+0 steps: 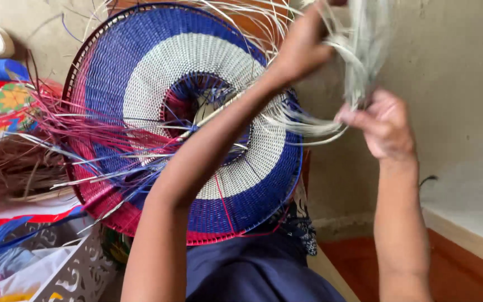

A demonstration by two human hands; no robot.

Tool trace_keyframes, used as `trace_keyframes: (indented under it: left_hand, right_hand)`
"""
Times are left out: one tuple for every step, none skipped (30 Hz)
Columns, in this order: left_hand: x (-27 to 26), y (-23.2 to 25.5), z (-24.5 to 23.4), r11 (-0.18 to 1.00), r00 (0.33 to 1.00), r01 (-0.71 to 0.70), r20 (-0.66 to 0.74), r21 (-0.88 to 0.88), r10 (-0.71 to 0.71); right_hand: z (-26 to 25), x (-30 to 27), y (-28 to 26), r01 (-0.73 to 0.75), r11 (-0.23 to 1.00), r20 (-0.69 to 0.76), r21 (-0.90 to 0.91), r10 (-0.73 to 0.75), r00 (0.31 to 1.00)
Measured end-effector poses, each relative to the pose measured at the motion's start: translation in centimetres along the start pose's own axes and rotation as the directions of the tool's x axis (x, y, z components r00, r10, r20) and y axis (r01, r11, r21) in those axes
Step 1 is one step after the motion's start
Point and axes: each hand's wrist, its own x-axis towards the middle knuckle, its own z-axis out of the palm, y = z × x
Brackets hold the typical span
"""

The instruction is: Weaving a circular mat with colored fibers using a wooden guide

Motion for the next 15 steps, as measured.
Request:
trace_keyframes:
  left_hand:
    - [-0.4, -0.8, 0.1, 0.999, 0.999, 0.034, -0.021, 0.033, -0.033]
    - [-1.0, -1.6, 0.0, 0.995, 0.997, 0.069, -0.042, 0.066, -0.066]
    - [-0.8, -2.4, -0.9, 0.996, 0.997, 0.071, -0.045, 0.061, -0.068]
    - [-0.6, -3.1, -1.8, 0.987, 0.991, 0.109, -0.086, 0.117, -0.099]
    - [0.6, -3.9, -3.1, 0.974, 0.985, 0.136, -0.129, 0.184, -0.113]
    - [1.7, -4.4, -4.0, 0.974, 0.986, 0.124, -0.132, 0.191, -0.100]
    - [1.6, -4.7, -4.2, 0.954, 0.976, 0.176, -0.172, 0.244, -0.136]
    - [1.4, -5.1, -4.5, 0.928, 0.962, 0.228, -0.213, 0.295, -0.169]
    - [1.7, -3.6, -3.3, 0.928, 0.961, 0.235, -0.211, 0.289, -0.178]
    - [2.2, -2.0, -2.0, 0.951, 0.985, 0.118, -0.158, 0.286, -0.075]
    - [3.9, -0.4, -1.1, 0.957, 0.993, -0.019, -0.108, 0.289, 0.053]
    - [4.8, 0.9, -1.6, 0.955, 0.992, -0.030, -0.110, 0.295, 0.065]
    - [5.5, 2.6, -1.2, 0.953, 0.992, -0.030, -0.112, 0.302, 0.067]
    - [5.7, 4.3, -0.7, 0.950, 0.991, -0.030, -0.113, 0.310, 0.068]
    - [5.8, 5.6, -0.2, 0.950, 0.991, -0.023, -0.115, 0.312, 0.062]
  right_hand:
    - [-0.5, -1.1, 1.5, -0.082, 0.987, -0.016, -0.135, 0.081, 0.997]
    - [-0.8, -2.4, 3.2, -0.165, 0.950, -0.039, -0.265, 0.161, 0.986]
    - [-1.4, -3.0, 4.4, -0.169, 0.948, -0.041, -0.269, 0.164, 0.986]
    - [-2.0, -3.5, 5.3, -0.223, 0.924, 0.000, -0.311, 0.234, 0.972]
    - [-2.7, -3.1, 6.2, -0.256, 0.901, 0.047, -0.351, 0.290, 0.956]
    - [-1.6, -1.5, 4.0, -0.242, 0.904, 0.054, -0.352, 0.277, 0.959]
    - [-0.6, -1.0, 1.9, -0.160, 0.921, 0.106, -0.355, 0.210, 0.972]
    - [0.3, -0.5, 0.0, -0.077, 0.933, 0.159, -0.353, 0.141, 0.977]
    - [0.4, -0.6, -0.6, -0.087, 0.931, 0.153, -0.354, 0.150, 0.977]
    - [0.4, -0.6, -1.2, -0.014, 0.985, 0.103, -0.173, 0.033, 0.994]
    - [0.3, 0.2, -2.1, 0.096, 0.995, 0.041, 0.010, -0.096, 0.995]
    - [-0.3, 0.1, -2.5, 0.108, 0.994, 0.047, 0.011, -0.109, 0.993]
    - [-0.8, -0.6, -2.8, 0.123, 0.992, 0.041, -0.002, -0.123, 0.992]
    - [-1.2, -1.3, -2.9, 0.138, 0.990, 0.035, -0.015, -0.137, 0.990]
    - [-2.5, -2.3, -1.1, 0.129, 0.991, 0.032, -0.019, -0.128, 0.991]
